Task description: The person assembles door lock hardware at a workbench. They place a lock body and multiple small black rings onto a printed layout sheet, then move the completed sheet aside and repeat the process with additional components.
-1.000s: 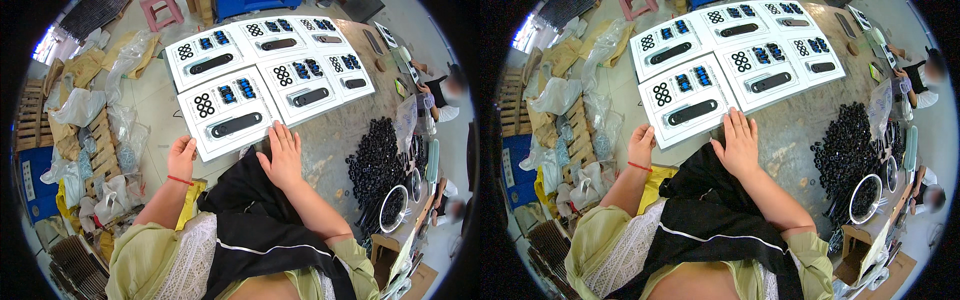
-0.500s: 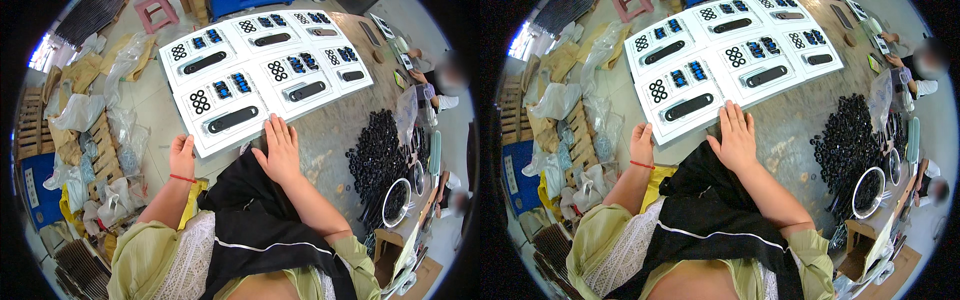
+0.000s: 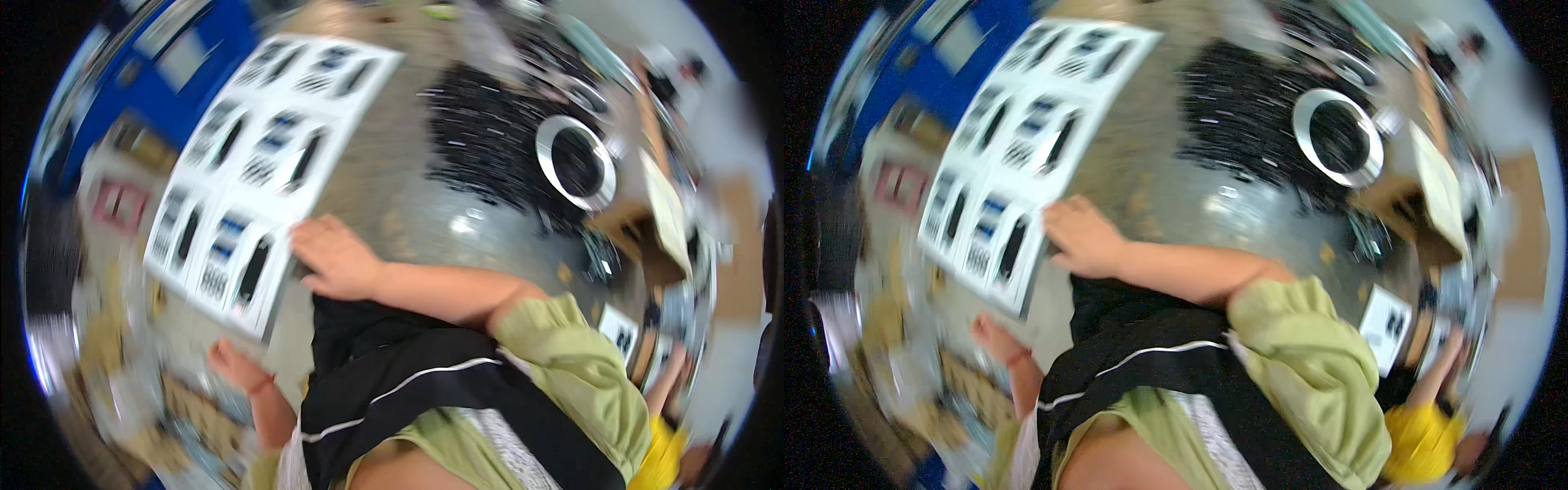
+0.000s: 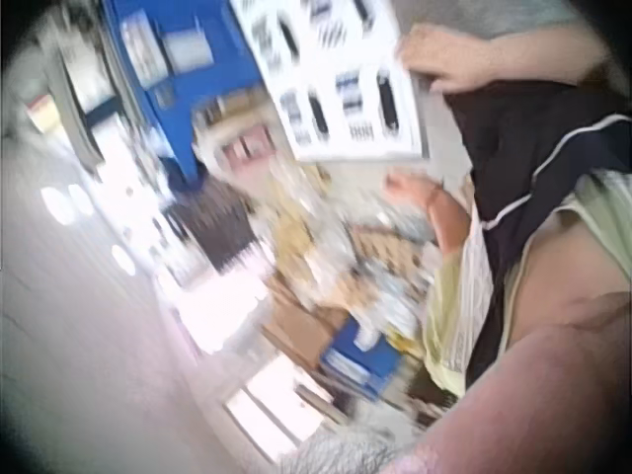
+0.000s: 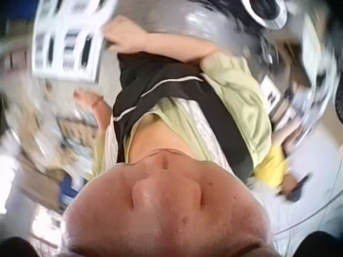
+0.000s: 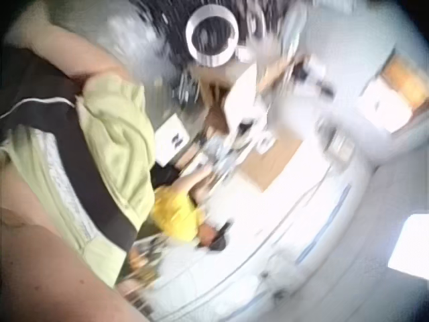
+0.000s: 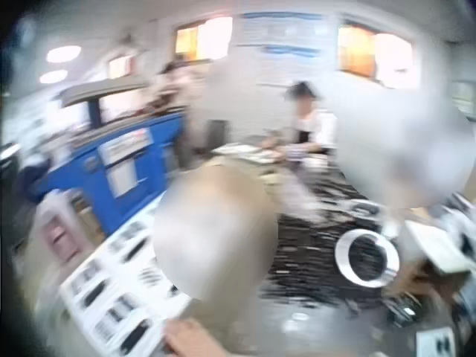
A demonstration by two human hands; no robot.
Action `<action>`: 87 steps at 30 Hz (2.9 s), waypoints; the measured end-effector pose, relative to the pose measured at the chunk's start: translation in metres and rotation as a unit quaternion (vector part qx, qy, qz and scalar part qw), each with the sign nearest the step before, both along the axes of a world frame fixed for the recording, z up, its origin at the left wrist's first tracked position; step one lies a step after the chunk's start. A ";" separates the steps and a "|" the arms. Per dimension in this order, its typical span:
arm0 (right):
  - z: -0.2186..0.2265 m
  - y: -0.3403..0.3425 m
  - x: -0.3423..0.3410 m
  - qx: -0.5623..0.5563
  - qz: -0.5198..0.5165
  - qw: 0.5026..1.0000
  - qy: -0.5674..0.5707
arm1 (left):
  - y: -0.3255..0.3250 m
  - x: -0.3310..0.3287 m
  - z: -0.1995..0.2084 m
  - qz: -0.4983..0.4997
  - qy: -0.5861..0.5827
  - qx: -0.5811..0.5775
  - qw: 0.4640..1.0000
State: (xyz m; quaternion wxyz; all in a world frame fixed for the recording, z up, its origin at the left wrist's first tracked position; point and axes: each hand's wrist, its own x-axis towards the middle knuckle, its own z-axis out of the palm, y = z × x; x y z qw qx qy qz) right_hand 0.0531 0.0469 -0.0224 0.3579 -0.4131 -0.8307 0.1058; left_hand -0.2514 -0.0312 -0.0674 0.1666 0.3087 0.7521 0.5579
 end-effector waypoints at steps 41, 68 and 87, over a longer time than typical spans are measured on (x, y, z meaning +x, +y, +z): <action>-0.040 -0.413 0.215 -0.072 -0.805 0.551 0.209 | -0.031 0.391 0.056 -0.959 0.258 0.106 0.052; 0.009 -0.207 0.181 -0.204 -0.590 0.774 0.105 | 0.125 0.161 0.037 -0.769 0.147 0.055 0.620; 0.008 -0.192 0.537 -0.271 -0.590 0.693 -0.312 | 0.150 0.182 0.008 -0.626 0.266 0.094 0.727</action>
